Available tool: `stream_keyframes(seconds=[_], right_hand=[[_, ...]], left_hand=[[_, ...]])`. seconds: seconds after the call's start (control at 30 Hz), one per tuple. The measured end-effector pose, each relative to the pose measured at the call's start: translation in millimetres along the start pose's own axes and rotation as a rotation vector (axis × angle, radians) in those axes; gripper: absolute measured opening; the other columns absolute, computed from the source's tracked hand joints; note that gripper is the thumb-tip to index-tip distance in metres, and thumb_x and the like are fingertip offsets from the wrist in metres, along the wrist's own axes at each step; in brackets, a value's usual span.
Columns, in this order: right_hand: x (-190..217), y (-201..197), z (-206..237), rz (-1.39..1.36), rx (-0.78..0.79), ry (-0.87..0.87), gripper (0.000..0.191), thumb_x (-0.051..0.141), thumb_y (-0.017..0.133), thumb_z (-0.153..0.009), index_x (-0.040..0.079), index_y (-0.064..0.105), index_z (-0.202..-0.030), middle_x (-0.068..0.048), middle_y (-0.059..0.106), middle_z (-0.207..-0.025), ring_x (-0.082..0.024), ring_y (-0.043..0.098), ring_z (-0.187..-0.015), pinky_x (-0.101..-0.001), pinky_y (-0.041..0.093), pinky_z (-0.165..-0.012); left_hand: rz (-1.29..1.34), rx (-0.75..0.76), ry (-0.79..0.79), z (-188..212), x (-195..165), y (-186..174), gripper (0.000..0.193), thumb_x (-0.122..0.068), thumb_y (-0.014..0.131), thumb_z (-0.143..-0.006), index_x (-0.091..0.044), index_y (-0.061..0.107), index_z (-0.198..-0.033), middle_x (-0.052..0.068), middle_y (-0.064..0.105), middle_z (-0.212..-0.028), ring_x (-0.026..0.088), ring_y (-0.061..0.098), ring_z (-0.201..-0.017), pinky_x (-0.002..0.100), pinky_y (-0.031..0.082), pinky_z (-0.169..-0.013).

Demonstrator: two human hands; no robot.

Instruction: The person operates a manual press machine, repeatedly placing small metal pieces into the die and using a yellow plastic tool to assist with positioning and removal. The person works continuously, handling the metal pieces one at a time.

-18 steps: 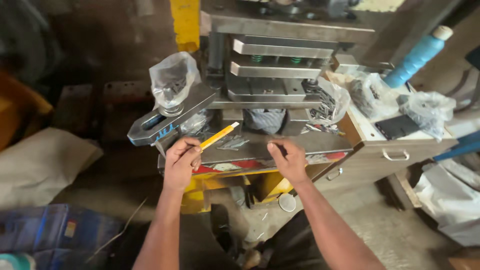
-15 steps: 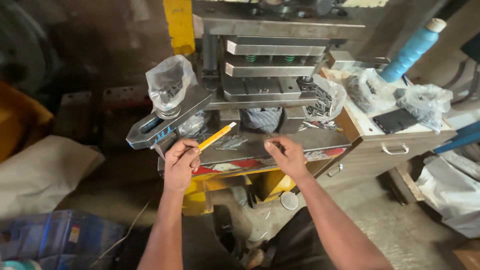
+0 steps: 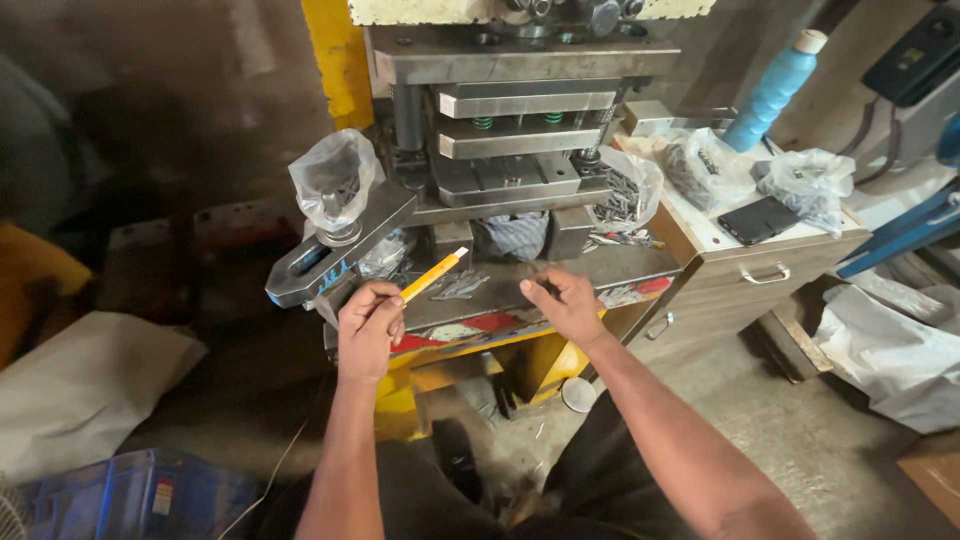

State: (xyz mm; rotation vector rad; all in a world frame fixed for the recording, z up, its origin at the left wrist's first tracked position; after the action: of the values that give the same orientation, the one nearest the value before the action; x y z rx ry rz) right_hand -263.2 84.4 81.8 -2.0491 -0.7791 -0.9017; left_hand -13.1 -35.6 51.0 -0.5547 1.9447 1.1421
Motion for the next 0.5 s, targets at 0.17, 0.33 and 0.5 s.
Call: stream_keyframes(seconds=[0.17,0.33,0.5], right_hand=[[19,4,-7,-0.022,0.022,-0.068,0.025,0.026,0.077,-0.093,0.002,0.075,-0.092,0.006,0.06,-0.071,-0.002,0.047,-0.065,-0.0233,0.039,-0.055],[4,-1,-9,0.036,0.002,0.007,0.028,0.03,0.079,-0.091,0.003,0.075,-0.088,0.003,0.062,-0.064,-0.002,0.05,-0.062,-0.0256,0.042,-0.054],[-7,-12,-3,-0.056,0.003,0.001,0.028,0.032,0.08,-0.09,0.004,0.075,-0.088,-0.001,0.066,-0.066,-0.005,0.055,-0.06,-0.0259,0.045,-0.054]], left_hand=[[0.01,0.022,0.024,-1,-9,3,0.008,0.003,0.058,-0.096,0.0,0.063,-0.101,0.002,0.056,-0.075,0.007,0.047,-0.057,0.024,0.041,-0.048],[-0.111,-0.062,0.024,-7,-2,3,0.007,0.003,0.059,-0.095,-0.001,0.063,-0.1,0.003,0.053,-0.066,0.01,0.047,-0.051,0.026,0.04,-0.047],[-0.073,-0.041,0.066,-6,5,3,0.009,0.006,0.058,-0.097,0.0,0.062,-0.103,0.003,0.053,-0.073,0.01,0.047,-0.058,0.027,0.041,-0.053]])
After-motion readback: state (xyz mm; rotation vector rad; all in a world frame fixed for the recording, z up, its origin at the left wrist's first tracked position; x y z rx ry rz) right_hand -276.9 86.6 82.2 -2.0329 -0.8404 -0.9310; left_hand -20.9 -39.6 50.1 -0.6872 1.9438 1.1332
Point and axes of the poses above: each hand's wrist, its own z-axis away from the middle knuckle, its own y-axis out of the palm, x = y × z, the point moved 6 cm from there along -z, towards the middle knuckle
